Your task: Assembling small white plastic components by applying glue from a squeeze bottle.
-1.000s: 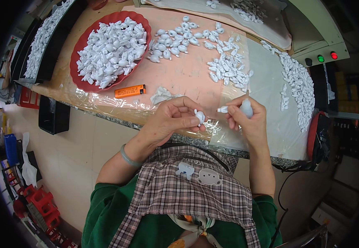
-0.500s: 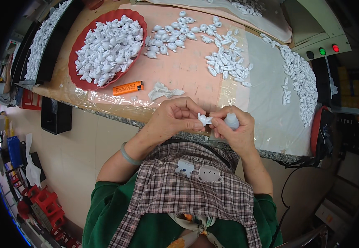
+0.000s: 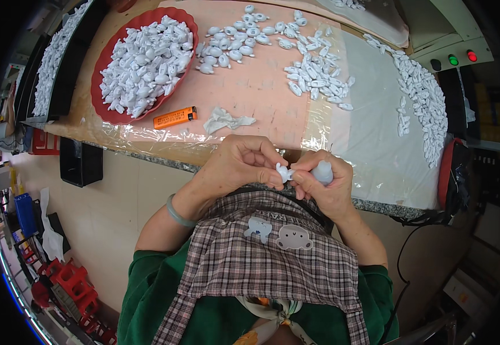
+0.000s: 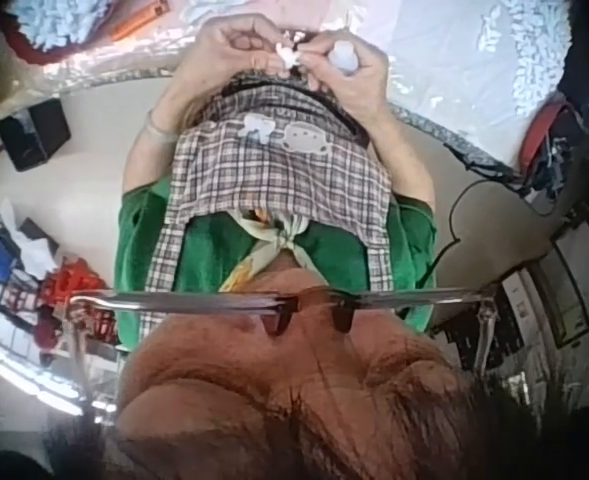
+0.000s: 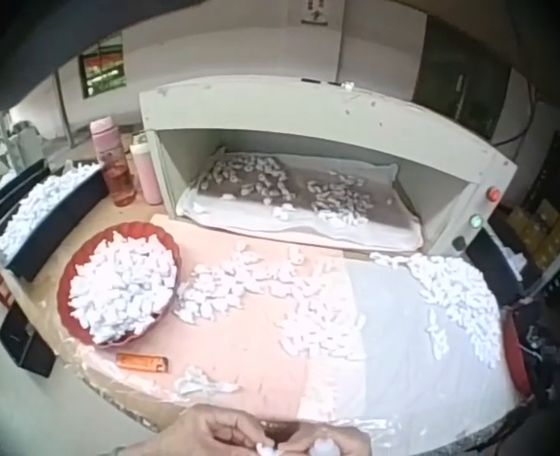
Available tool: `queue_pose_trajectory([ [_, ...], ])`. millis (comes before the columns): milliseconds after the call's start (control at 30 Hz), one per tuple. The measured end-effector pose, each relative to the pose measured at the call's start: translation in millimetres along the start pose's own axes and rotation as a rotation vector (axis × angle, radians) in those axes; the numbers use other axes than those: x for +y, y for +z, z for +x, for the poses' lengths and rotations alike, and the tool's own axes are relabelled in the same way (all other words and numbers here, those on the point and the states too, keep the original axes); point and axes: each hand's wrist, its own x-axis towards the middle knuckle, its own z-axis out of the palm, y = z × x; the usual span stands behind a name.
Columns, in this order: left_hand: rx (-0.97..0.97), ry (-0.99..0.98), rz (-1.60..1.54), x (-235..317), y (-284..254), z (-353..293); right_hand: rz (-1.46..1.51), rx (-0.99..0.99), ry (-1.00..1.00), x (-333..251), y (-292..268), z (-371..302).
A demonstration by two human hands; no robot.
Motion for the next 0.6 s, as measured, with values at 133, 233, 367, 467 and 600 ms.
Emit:
queue_pose_trajectory([
  [133,-0.005,-0.018,-0.022,-0.8,-0.6,0.6,0.010,-0.003,0.014,1.4,0.0,-1.3],
  [233,-0.005,-0.027,-0.016,-0.9,-0.9,0.3,0.022,0.024,0.032,0.6,1.8,-1.1],
  [367,-0.007,-0.024,-0.008,-1.9,-1.0,0.1,0.043,0.026,0.049,0.9,2.1,-2.5],
  [467,-0.003,-0.038,-0.027,-1.0,-0.5,-0.4,0.028,0.022,0.037,0.5,2.7,-2.6],
  [600,-0.011,-0.031,-0.016,-1.4,-1.6,0.2,0.035,0.023,0.042,0.7,2.7,-1.9],
])
